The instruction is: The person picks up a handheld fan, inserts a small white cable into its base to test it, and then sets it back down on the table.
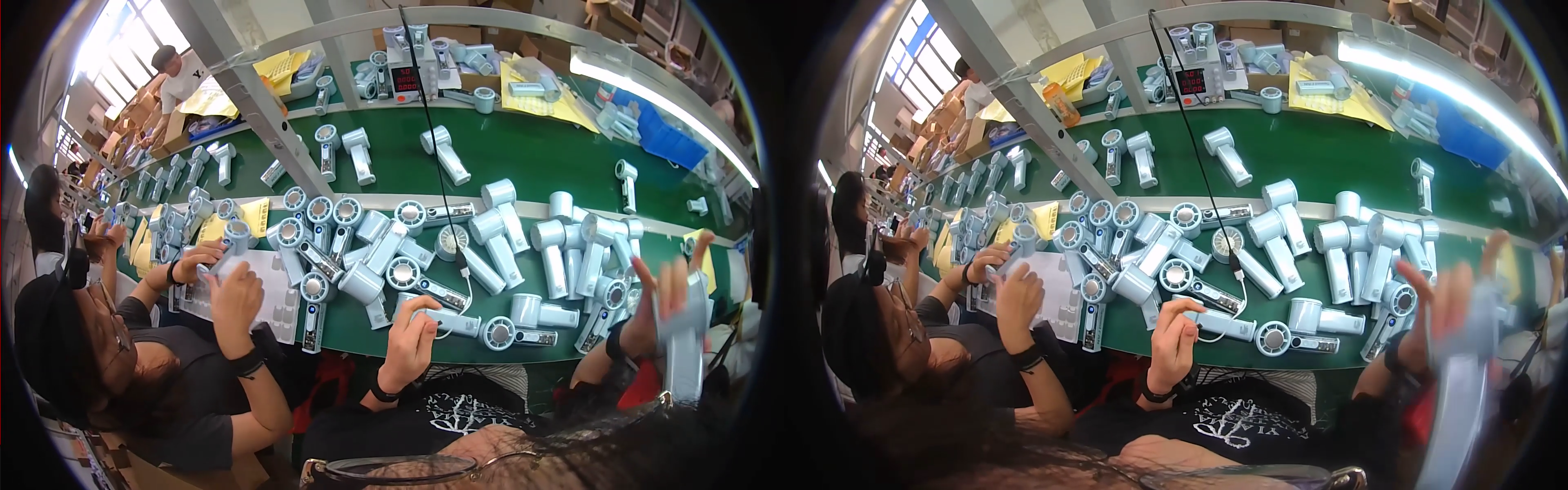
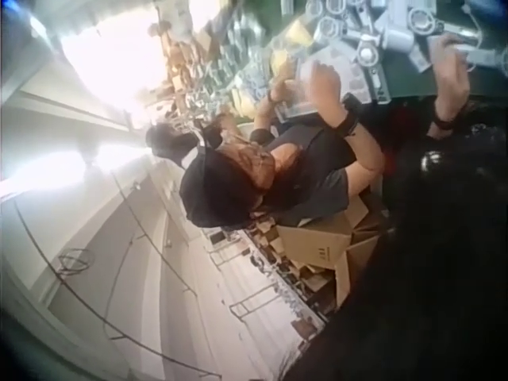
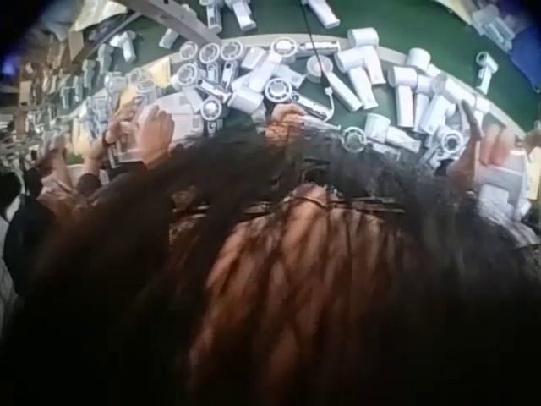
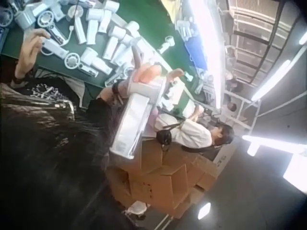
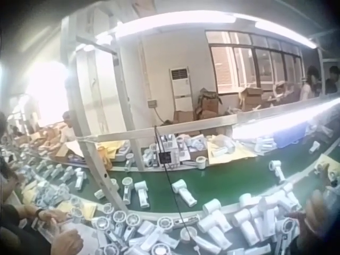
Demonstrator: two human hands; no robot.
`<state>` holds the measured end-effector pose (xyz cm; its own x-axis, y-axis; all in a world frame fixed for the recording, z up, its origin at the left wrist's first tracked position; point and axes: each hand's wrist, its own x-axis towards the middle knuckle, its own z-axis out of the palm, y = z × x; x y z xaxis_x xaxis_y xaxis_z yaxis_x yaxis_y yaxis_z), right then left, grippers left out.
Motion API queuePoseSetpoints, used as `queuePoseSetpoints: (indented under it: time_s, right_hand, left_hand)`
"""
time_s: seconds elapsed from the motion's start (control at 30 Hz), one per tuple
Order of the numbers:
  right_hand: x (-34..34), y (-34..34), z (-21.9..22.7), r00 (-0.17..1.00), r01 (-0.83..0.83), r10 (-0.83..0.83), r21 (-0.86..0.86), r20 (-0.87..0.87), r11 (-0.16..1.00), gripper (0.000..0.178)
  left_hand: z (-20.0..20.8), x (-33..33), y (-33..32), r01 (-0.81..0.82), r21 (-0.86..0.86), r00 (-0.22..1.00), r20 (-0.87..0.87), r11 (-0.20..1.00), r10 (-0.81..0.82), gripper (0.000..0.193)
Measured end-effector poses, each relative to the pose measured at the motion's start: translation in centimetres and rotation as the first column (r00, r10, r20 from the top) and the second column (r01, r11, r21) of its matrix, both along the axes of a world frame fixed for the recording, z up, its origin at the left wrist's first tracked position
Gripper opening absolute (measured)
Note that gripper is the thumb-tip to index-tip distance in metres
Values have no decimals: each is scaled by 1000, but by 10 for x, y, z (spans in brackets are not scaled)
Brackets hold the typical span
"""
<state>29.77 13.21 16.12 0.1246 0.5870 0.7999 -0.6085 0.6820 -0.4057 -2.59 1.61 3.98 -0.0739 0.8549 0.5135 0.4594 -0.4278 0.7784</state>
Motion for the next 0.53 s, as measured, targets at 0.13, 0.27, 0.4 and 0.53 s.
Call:
queuePoseSetpoints:
  time_s: [0.13,0.27,0.4,0.53]
  right_hand:
    - [-48,73,18,23,773,-790,489,613,403,83]
    - [-72,223,-51,312,818,-257,-121,915,563,84]
    - [-69,341,-142,17,912,-79,17,997,409,96]
    - [-102,360,-162,-376,869,119,305,919,389,93]
  left_hand:
    - [6,-6,1,123,-70,984,140,990,-113,24]
    - [11,-13,-1,149,-64,975,176,987,-135,28]
    - [12,-28,-10,140,-94,975,188,986,-121,28]
    - [11,-40,-18,97,-90,980,182,991,-79,26]
